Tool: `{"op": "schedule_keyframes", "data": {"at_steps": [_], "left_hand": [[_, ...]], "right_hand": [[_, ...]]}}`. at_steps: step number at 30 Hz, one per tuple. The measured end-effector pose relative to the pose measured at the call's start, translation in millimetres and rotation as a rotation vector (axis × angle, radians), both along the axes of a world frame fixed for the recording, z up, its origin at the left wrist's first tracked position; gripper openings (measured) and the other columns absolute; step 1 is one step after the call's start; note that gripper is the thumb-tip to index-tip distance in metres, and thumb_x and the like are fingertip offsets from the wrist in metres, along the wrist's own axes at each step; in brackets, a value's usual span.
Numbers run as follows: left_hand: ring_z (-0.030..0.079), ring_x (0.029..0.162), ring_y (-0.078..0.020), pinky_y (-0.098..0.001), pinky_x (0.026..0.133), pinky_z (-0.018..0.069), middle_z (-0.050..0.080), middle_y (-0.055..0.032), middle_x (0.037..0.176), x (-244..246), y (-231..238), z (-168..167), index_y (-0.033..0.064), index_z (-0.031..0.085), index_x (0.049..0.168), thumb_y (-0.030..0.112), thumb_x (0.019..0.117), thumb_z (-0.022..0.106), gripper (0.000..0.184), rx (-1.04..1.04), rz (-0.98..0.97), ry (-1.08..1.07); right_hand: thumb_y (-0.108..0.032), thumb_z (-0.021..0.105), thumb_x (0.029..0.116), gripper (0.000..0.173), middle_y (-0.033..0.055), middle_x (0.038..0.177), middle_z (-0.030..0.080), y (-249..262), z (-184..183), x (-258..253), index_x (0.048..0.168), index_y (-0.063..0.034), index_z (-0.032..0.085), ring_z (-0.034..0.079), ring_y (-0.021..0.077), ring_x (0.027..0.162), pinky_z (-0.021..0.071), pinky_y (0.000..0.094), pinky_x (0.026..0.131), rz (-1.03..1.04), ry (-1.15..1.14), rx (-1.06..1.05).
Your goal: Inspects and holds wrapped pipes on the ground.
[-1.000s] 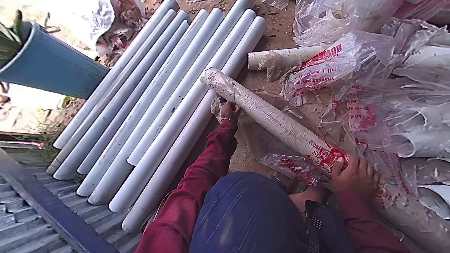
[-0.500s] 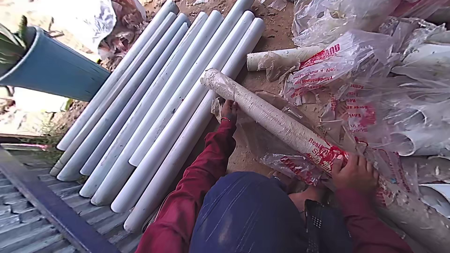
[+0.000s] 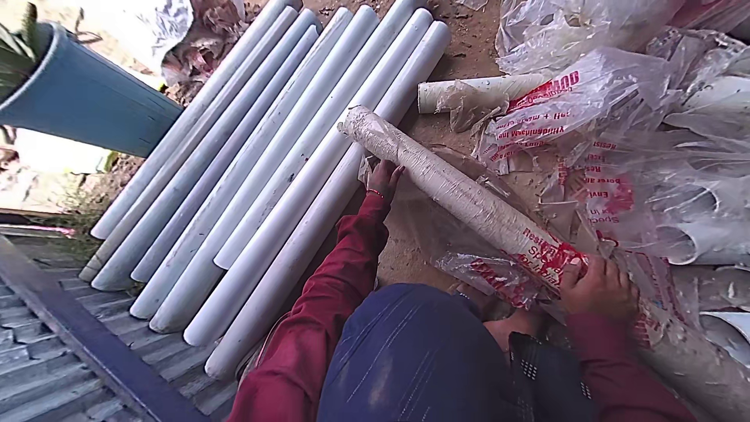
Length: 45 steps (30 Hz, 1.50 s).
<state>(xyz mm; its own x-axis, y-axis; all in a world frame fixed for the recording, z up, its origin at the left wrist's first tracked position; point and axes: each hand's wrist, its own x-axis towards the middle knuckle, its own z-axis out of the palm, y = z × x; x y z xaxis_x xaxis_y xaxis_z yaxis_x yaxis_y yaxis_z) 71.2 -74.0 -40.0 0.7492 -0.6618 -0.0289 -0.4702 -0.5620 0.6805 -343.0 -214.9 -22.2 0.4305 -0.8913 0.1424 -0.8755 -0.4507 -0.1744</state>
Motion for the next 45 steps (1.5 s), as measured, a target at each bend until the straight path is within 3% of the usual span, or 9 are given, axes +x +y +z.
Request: {"op": "schedule_keyframes", "data": {"at_steps": [5, 9, 13, 15, 21, 24, 27, 32, 45], "left_hand": [[0.069, 0.104, -0.0427, -0.0562, 0.098, 0.0504, 0.070, -0.0308, 0.106, 1.0, -7.4, -5.1, -0.0124, 0.067, 0.111, 0.010, 0.1030, 0.055, 0.027, -0.110, 0.013, -0.098], [0.059, 0.125, -0.0442, -0.0581, 0.109, 0.0406, 0.064, -0.0329, 0.126, 9.7, 15.5, -21.6, -0.0103, 0.062, 0.126, 0.021, 0.1094, 0.048, 0.038, 0.169, 0.290, 0.330], [0.055, 0.130, -0.0386, -0.0509, 0.112, 0.0404, 0.058, -0.0304, 0.137, 10.2, 7.0, -21.6, -0.0089, 0.053, 0.139, 0.024, 0.1120, 0.042, 0.044, 0.115, 0.435, 0.606], [0.056, 0.131, -0.0410, -0.0524, 0.113, 0.0407, 0.058, -0.0319, 0.137, 11.6, 3.1, 1.7, -0.0097, 0.050, 0.140, 0.020, 0.1113, 0.043, 0.042, 0.143, 0.313, 0.428], [0.068, 0.113, -0.0427, -0.0541, 0.101, 0.0515, 0.069, -0.0286, 0.119, 1.3, -1.5, 11.2, -0.0085, 0.070, 0.115, 0.003, 0.0970, 0.060, 0.023, -0.062, 0.030, -0.173], [0.067, 0.113, -0.0398, -0.0528, 0.107, 0.0457, 0.072, -0.0256, 0.113, -0.7, 0.9, 4.0, -0.0078, 0.074, 0.101, -0.007, 0.0949, 0.054, 0.021, -0.141, 0.096, -0.110], [0.067, 0.112, -0.0354, -0.0475, 0.104, 0.0485, 0.069, -0.0275, 0.116, 1.0, 1.5, 2.9, -0.0105, 0.067, 0.115, 0.002, 0.1014, 0.046, 0.028, -0.152, 0.213, 0.096], [0.068, 0.108, -0.0374, -0.0467, 0.098, 0.0535, 0.065, -0.0303, 0.123, 1.9, -1.6, -1.5, -0.0108, 0.066, 0.117, 0.020, 0.0980, 0.070, 0.036, -0.159, 0.169, -0.074], [0.071, 0.105, -0.0284, -0.0380, 0.099, 0.0543, 0.070, -0.0240, 0.119, 11.9, 0.7, -5.5, -0.0081, 0.072, 0.111, 0.011, 0.0975, 0.069, 0.024, -0.250, 0.195, -0.015]], "right_hand": [[-0.032, 0.042, 0.1004, 0.052, 0.0387, 0.120, 0.064, -0.6, 1.3, -0.9, 0.121, 0.0115, 0.064, 0.062, 0.0597, 0.113, 0.0447, 0.0712, 0.092, 0.009, -0.008, -0.004], [-0.034, 0.043, 0.0996, 0.053, 0.0379, 0.119, 0.065, -3.1, 1.6, -1.5, 0.119, 0.0109, 0.065, 0.062, 0.0591, 0.113, 0.0449, 0.0714, 0.091, 0.015, -0.015, 0.004], [-0.033, 0.043, 0.1000, 0.053, 0.0382, 0.119, 0.065, -4.6, 1.7, -1.6, 0.119, 0.0110, 0.065, 0.062, 0.0592, 0.113, 0.0452, 0.0713, 0.091, 0.024, -0.016, 0.011], [-0.032, 0.042, 0.1003, 0.052, 0.0376, 0.118, 0.066, -6.8, 3.1, -0.7, 0.118, 0.0112, 0.065, 0.063, 0.0586, 0.112, 0.0458, 0.0710, 0.091, 0.027, -0.012, 0.008], [-0.029, 0.043, 0.1004, 0.050, 0.0379, 0.120, 0.065, -7.1, 4.2, 1.1, 0.119, 0.0111, 0.065, 0.062, 0.0586, 0.114, 0.0455, 0.0711, 0.091, 0.019, 0.001, 0.031], [-0.029, 0.044, 0.1001, 0.050, 0.0386, 0.119, 0.065, -5.8, 3.7, -0.3, 0.120, 0.0118, 0.064, 0.063, 0.0587, 0.113, 0.0454, 0.0713, 0.091, 0.025, -0.001, 0.021], [-0.032, 0.041, 0.1009, 0.053, 0.0387, 0.122, 0.064, -5.2, 1.2, -1.0, 0.120, 0.0116, 0.064, 0.062, 0.0586, 0.115, 0.0452, 0.0704, 0.092, 0.017, -0.001, 0.015], [-0.035, 0.039, 0.1011, 0.056, 0.0382, 0.120, 0.065, -7.1, -1.9, -1.7, 0.119, 0.0115, 0.065, 0.062, 0.0585, 0.114, 0.0449, 0.0707, 0.092, 0.016, 0.000, 0.011], [-0.034, 0.038, 0.1017, 0.056, 0.0375, 0.122, 0.065, -6.1, 0.1, -0.9, 0.121, 0.0113, 0.064, 0.062, 0.0580, 0.116, 0.0448, 0.0703, 0.094, 0.008, 0.008, 0.017]]}}
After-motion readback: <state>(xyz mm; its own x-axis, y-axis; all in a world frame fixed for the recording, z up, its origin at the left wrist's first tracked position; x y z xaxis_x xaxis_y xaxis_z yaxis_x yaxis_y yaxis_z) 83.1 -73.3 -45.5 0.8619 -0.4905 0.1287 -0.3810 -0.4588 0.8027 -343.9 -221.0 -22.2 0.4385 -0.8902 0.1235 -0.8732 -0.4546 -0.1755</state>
